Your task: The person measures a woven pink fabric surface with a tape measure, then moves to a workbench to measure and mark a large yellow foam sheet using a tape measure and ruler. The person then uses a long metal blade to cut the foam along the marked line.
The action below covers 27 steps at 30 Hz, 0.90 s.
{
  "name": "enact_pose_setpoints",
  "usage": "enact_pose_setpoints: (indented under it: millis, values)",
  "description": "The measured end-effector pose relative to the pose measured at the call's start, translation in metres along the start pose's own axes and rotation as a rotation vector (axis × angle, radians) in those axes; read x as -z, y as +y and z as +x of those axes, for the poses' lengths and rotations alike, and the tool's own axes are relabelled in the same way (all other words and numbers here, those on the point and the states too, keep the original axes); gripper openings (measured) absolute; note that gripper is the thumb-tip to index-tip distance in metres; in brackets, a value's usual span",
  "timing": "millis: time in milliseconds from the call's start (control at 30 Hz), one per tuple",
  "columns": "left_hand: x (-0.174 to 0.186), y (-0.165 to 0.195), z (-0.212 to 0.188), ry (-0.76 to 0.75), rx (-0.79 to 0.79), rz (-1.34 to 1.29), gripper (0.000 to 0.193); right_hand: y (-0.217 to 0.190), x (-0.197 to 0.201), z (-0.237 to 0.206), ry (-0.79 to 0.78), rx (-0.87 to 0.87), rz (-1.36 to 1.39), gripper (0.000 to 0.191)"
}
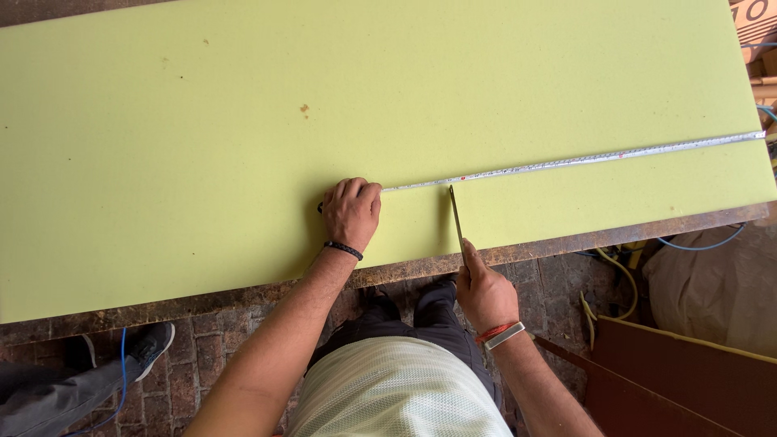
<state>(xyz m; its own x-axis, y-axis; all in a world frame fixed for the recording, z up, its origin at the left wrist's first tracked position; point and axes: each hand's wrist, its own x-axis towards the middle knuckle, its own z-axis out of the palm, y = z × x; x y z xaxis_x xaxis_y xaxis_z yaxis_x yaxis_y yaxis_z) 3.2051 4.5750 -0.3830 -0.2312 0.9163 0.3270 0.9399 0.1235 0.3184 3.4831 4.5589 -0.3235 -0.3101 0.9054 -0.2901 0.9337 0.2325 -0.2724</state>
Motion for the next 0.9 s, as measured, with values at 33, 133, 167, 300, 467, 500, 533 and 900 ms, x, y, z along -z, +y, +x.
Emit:
enact_pose_setpoints:
  millis: [33,133,167,300,467,500,533,900]
  values:
    - [0.000,0.000,0.000,0.007,-0.007,-0.003,0.005,0.000,0.000,0.000,-0.003,-0.012,-0.006,0.051]
    - [0.001,0.001,0.001,-0.004,-0.005,-0.004,0.005,0.000,0.001,0.000,-0.050,-0.046,-0.031,0.052]
    - [0.001,0.001,0.001,-0.011,0.000,0.000,0.005,0.000,0.002,0.001,-0.072,-0.054,-0.039,0.053]
    - [0.001,0.000,0.002,0.018,-0.017,-0.003,0.006,0.001,0.006,0.002,-0.028,-0.009,-0.020,0.051]
    - [0.001,0.000,0.003,-0.009,-0.006,0.001,0.004,0.002,0.003,0.003,-0.053,0.009,-0.057,0.052]
    - [0.001,0.000,0.003,-0.002,-0.005,0.000,0.004,0.003,0.002,0.004,-0.058,-0.006,-0.036,0.051]
    - [0.002,0.000,0.003,0.001,-0.008,-0.002,0.004,0.003,0.001,0.003,-0.065,-0.025,-0.013,0.049]
    - [0.012,0.003,0.008,-0.042,-0.007,-0.003,0.005,0.002,0.018,-0.002,-0.095,-0.073,0.036,0.044]
